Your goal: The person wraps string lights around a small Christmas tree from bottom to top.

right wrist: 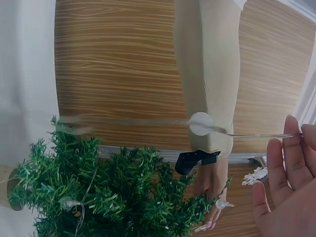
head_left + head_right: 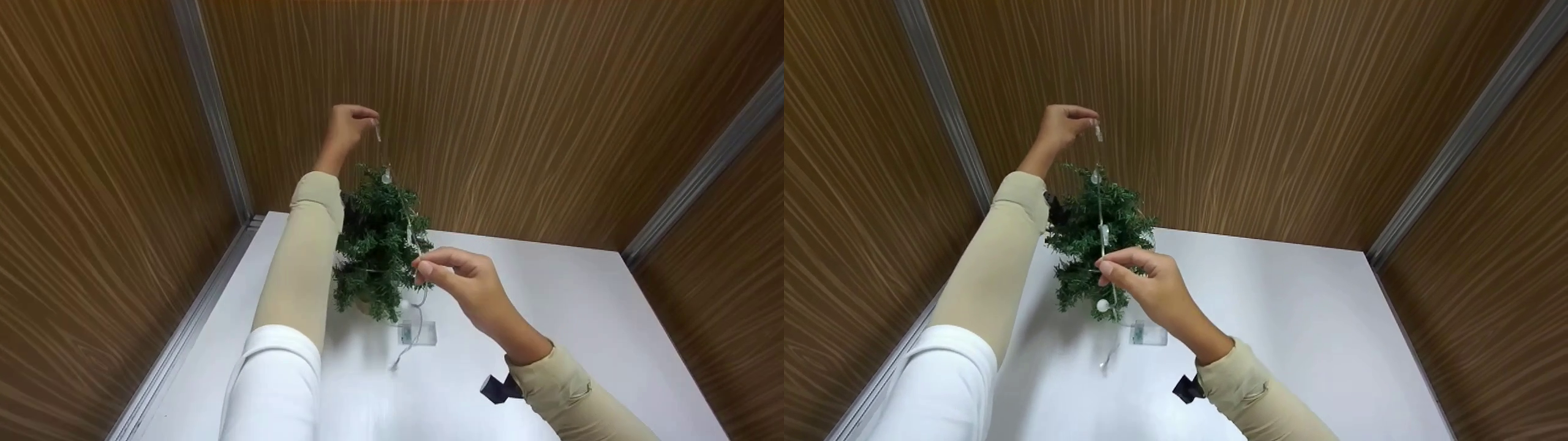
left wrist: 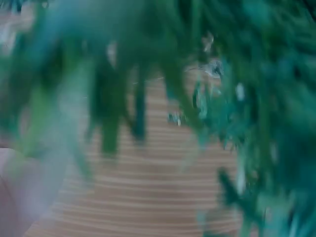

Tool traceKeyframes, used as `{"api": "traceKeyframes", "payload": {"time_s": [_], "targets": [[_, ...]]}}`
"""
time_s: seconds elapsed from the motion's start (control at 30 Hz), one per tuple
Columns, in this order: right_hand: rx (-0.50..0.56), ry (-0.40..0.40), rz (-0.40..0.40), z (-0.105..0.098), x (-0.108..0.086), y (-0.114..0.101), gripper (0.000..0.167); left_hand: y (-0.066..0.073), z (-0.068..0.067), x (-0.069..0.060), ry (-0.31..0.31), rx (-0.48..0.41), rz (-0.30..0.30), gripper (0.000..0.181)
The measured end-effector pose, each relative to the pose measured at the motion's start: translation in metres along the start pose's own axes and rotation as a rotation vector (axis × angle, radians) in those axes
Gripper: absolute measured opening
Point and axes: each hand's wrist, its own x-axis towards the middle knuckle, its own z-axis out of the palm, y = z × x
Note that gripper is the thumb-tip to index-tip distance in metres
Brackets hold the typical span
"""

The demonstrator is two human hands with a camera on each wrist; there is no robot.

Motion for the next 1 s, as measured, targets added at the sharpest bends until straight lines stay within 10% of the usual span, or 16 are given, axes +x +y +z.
{"api": "traceKeyframes", "payload": {"time_s": [0.43,1.0], "targets": [[-0.015,0.0,-0.186,0.026,-0.004,-0.015,0.013,0.008,-0.037,-0.002,0.069,-0.058,-0.073,0.022],[0.04,-0.032,-0.18,0.061,-0.007,-0.017,0.015,-0.012,-0.073,-0.015,0.188,-0.207,-0.128,0.017]]}}
